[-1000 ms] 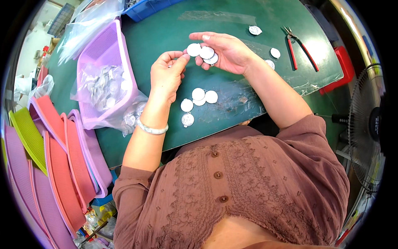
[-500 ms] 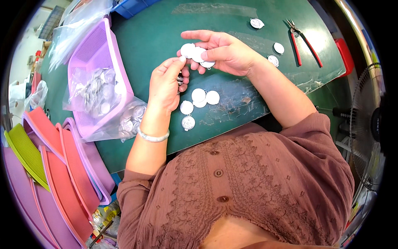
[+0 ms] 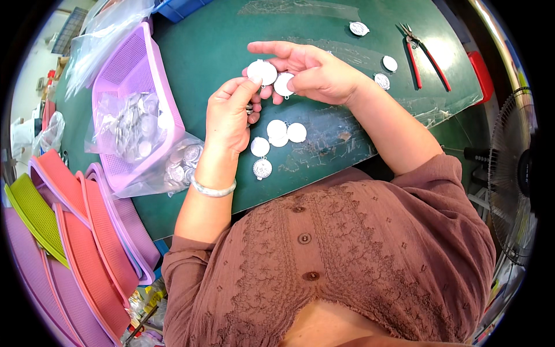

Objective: The person uses pliers to attach small metal loops to round silver discs, then places the finished pieces into a plastic bag. The person repeatedly picks up discs, attaches loops, and transfers them to a bag on the table.

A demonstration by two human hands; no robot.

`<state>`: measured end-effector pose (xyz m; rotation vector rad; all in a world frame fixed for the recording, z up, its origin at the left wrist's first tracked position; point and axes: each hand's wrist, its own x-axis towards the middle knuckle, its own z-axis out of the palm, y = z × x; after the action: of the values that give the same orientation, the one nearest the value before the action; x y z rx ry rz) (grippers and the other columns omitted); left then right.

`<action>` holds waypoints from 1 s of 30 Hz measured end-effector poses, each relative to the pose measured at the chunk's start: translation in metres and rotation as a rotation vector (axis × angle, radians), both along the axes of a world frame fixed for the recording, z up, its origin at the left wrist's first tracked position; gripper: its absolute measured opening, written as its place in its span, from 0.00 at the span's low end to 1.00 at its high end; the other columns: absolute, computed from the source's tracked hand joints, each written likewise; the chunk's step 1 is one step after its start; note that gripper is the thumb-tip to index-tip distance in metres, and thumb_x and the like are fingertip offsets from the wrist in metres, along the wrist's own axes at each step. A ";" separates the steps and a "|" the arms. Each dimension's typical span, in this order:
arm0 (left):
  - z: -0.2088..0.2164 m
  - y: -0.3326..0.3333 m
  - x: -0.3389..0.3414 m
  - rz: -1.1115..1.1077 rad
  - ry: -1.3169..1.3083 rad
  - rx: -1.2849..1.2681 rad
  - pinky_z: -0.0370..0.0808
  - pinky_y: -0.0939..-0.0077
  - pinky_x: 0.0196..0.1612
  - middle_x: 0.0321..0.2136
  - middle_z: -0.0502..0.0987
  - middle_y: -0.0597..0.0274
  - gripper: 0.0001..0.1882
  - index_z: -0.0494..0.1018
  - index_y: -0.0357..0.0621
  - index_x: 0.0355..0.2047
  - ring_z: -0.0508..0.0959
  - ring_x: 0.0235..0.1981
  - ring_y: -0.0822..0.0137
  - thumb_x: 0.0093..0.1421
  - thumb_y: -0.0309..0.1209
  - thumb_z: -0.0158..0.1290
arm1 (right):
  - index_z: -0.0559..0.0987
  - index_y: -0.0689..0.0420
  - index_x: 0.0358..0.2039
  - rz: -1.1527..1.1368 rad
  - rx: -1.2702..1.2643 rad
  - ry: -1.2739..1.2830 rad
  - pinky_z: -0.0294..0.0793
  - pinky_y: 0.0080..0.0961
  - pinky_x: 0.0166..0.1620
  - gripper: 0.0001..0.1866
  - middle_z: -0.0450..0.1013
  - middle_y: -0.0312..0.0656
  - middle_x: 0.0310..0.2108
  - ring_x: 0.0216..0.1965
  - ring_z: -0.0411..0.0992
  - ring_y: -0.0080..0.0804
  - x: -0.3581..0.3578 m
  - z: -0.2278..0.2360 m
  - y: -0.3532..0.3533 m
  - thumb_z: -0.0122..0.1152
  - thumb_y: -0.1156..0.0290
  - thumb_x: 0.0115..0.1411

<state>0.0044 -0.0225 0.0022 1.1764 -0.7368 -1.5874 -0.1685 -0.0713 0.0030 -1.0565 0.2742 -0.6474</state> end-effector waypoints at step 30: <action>-0.002 -0.001 0.006 0.180 -0.017 -0.086 0.58 0.88 0.16 0.16 0.67 0.68 0.07 0.69 0.42 0.23 0.65 0.16 0.78 0.52 0.30 0.54 | 0.56 0.64 0.55 -0.250 0.001 0.179 0.71 0.21 0.38 0.28 0.69 0.48 0.42 0.36 0.71 0.30 0.000 0.003 -0.003 0.50 0.81 0.53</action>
<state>0.0100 -0.0238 0.0001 1.1604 -0.6839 -1.3856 -0.1682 -0.0739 0.0057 -1.0905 0.5683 -0.7770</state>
